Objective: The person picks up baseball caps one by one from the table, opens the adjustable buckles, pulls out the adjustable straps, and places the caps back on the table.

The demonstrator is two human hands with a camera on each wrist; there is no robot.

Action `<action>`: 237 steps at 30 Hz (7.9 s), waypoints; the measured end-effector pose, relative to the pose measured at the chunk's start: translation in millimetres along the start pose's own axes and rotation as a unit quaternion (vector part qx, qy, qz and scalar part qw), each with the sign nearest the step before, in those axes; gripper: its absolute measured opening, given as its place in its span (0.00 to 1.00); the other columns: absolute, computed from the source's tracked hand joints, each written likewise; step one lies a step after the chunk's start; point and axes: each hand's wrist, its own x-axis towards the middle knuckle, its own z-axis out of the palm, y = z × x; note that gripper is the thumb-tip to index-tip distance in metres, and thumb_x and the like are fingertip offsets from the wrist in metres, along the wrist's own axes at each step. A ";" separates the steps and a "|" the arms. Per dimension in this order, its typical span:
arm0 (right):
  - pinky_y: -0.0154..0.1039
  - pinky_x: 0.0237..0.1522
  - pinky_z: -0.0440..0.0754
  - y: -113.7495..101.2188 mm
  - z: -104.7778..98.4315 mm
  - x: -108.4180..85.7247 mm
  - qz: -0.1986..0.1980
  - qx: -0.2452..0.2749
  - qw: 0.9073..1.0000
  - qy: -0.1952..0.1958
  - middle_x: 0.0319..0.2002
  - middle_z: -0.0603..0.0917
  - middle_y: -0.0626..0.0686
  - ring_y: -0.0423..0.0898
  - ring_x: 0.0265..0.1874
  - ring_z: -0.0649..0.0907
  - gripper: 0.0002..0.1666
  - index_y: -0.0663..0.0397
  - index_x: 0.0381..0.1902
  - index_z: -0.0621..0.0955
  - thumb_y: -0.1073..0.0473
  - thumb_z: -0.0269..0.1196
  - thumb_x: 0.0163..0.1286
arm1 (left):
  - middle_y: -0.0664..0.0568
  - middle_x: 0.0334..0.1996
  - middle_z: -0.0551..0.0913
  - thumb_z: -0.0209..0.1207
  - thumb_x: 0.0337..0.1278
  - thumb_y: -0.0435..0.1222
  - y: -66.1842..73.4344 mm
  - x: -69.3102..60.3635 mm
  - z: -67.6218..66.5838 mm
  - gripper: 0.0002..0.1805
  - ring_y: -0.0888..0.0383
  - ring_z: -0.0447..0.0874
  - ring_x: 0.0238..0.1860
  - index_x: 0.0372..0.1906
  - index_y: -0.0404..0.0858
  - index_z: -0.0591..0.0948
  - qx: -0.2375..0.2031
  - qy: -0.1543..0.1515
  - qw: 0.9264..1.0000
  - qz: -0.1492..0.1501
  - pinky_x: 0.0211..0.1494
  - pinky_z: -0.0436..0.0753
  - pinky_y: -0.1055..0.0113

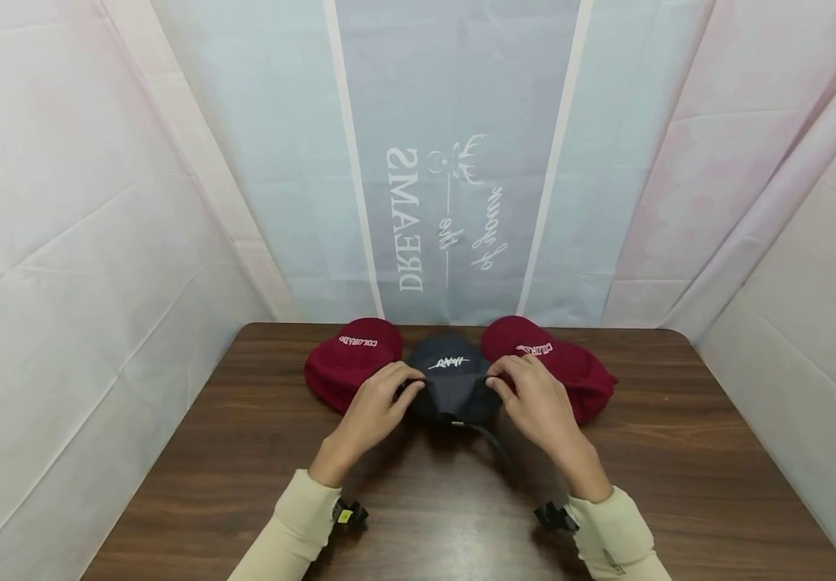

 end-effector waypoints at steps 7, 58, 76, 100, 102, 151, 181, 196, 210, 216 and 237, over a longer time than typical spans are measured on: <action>0.54 0.47 0.83 -7.7 -5.5 1.4 -0.003 0.020 1.000 0.015 0.41 0.88 0.50 0.49 0.44 0.82 0.06 0.47 0.43 0.86 0.62 0.71 0.71 | 0.54 0.43 0.88 0.65 0.73 0.35 3.8 4.2 -7.2 0.07 0.59 0.86 0.47 0.50 0.42 0.88 -0.010 0.025 1.000 0.009 0.53 0.88 0.65; 0.24 0.30 0.73 -21.8 -6.4 8.6 -0.061 0.087 0.986 0.129 0.33 0.81 0.45 0.37 0.25 0.75 0.13 0.49 0.39 0.85 0.70 0.75 0.63 | 0.51 0.39 0.80 0.62 0.53 0.27 14.1 9.2 4.2 0.07 0.57 0.77 0.38 0.37 0.39 0.81 0.081 0.129 0.979 0.134 0.40 0.80 0.65; 0.44 0.31 0.84 -35.4 14.3 -3.6 -0.154 -0.072 0.980 0.107 0.42 0.82 0.52 0.47 0.38 0.81 0.30 0.56 0.45 0.82 0.51 0.84 0.50 | 0.53 0.39 0.81 0.64 0.56 0.26 28.0 18.8 -11.0 0.08 0.59 0.80 0.40 0.39 0.39 0.81 -0.014 0.131 0.989 0.062 0.43 0.85 0.68; 0.42 0.34 0.77 -56.4 -10.5 19.8 -0.193 0.052 0.941 0.273 0.33 0.87 0.53 0.49 0.30 0.81 0.07 0.58 0.35 0.89 0.64 0.65 0.62 | 0.49 0.40 0.82 0.63 0.58 0.25 38.3 32.0 -37.3 0.08 0.58 0.81 0.40 0.41 0.37 0.81 -0.044 0.175 0.980 0.086 0.44 0.85 0.69; 0.43 0.35 0.78 -57.9 -12.1 20.4 -0.195 0.060 0.939 0.276 0.33 0.88 0.54 0.49 0.31 0.82 0.08 0.58 0.35 0.89 0.63 0.65 0.63 | 0.49 0.39 0.83 0.64 0.58 0.24 39.2 32.5 -38.7 0.09 0.58 0.81 0.38 0.41 0.37 0.81 -0.049 0.179 0.979 0.090 0.43 0.85 0.70; 0.33 0.37 0.84 -54.5 14.0 7.9 -0.179 0.113 0.963 0.167 0.38 0.87 0.50 0.43 0.30 0.84 0.14 0.52 0.40 0.89 0.69 0.76 0.57 | 0.52 0.44 0.83 0.63 0.76 0.36 44.8 17.5 -19.4 0.04 0.62 0.81 0.39 0.47 0.40 0.84 -0.118 0.048 0.991 0.049 0.43 0.88 0.66; 0.42 0.34 0.85 -54.9 21.9 6.8 -0.218 0.092 0.958 0.164 0.41 0.89 0.52 0.47 0.38 0.84 0.09 0.54 0.39 0.90 0.64 0.79 0.61 | 0.52 0.36 0.83 0.63 0.70 0.28 47.7 18.6 -20.4 0.04 0.60 0.81 0.33 0.37 0.39 0.83 -0.118 0.084 0.989 0.027 0.37 0.85 0.69; 0.40 0.29 0.83 -57.8 24.0 9.2 -0.263 0.090 0.933 0.231 0.37 0.90 0.51 0.47 0.34 0.84 0.17 0.53 0.35 0.90 0.49 0.64 0.79 | 0.50 0.35 0.82 0.63 0.68 0.25 48.6 18.5 -21.5 0.04 0.59 0.81 0.32 0.39 0.37 0.82 -0.135 0.094 0.985 0.053 0.36 0.86 0.68; 0.41 0.31 0.84 -58.1 21.7 13.9 -0.292 0.111 0.915 0.257 0.35 0.90 0.54 0.49 0.32 0.84 0.16 0.57 0.35 0.91 0.52 0.66 0.77 | 0.49 0.35 0.81 0.62 0.68 0.24 51.9 21.7 -24.4 0.05 0.55 0.81 0.31 0.39 0.37 0.82 -0.149 0.107 0.982 0.050 0.35 0.83 0.68; 0.41 0.31 0.83 -59.5 17.2 15.0 -0.290 0.117 0.913 0.261 0.34 0.90 0.54 0.49 0.31 0.83 0.14 0.58 0.34 0.91 0.54 0.66 0.76 | 0.48 0.35 0.82 0.61 0.69 0.25 49.4 23.2 -26.6 0.04 0.58 0.80 0.31 0.41 0.36 0.82 -0.147 0.112 0.982 0.040 0.32 0.84 0.63; 0.31 0.28 0.71 -57.4 3.4 17.1 -0.247 0.139 0.930 0.233 0.36 0.90 0.53 0.44 0.29 0.77 0.05 0.56 0.36 0.90 0.61 0.70 0.71 | 0.51 0.43 0.83 0.67 0.63 0.32 40.9 21.8 -30.5 0.10 0.56 0.80 0.40 0.47 0.39 0.81 -0.124 0.073 0.988 0.060 0.41 0.86 0.65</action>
